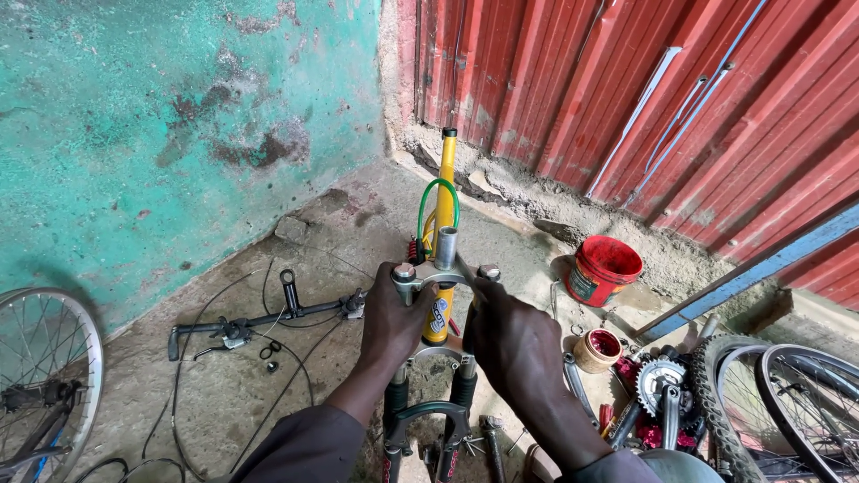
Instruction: Finalizing the assembly of a bicycle front fork by tightening the bolts on the crown using a wrench.
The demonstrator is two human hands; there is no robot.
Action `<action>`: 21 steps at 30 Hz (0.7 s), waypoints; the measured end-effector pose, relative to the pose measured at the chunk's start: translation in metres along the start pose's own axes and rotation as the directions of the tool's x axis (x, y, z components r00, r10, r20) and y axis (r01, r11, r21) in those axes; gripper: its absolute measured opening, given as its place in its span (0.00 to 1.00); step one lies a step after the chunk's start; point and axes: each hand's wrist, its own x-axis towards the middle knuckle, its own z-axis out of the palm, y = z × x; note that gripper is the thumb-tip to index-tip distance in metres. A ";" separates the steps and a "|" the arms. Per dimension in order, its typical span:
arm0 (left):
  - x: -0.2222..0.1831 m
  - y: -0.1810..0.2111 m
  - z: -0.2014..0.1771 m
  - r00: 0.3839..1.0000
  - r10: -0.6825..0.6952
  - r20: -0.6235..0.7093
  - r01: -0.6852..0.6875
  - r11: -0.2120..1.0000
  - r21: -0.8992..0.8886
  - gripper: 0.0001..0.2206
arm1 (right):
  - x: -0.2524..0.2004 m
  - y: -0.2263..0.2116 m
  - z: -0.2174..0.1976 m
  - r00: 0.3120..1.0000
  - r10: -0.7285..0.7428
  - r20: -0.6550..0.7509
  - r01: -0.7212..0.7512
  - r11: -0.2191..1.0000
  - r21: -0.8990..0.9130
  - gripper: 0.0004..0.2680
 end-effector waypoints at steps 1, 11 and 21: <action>0.000 0.001 -0.001 1.000 0.007 0.009 -0.007 1.000 0.000 0.16 | 0.001 0.000 0.003 0.996 0.066 -0.056 -0.065 0.997 0.035 0.15; 0.000 -0.008 0.007 0.995 -0.028 -0.092 0.012 0.984 -0.175 0.18 | 0.012 0.013 0.008 0.996 0.092 -0.004 -0.092 0.985 -0.149 0.12; -0.002 -0.009 0.003 0.996 -0.001 -0.091 -0.013 0.989 -0.150 0.18 | 0.011 0.005 -0.002 0.966 0.220 0.139 -0.208 0.974 -0.094 0.13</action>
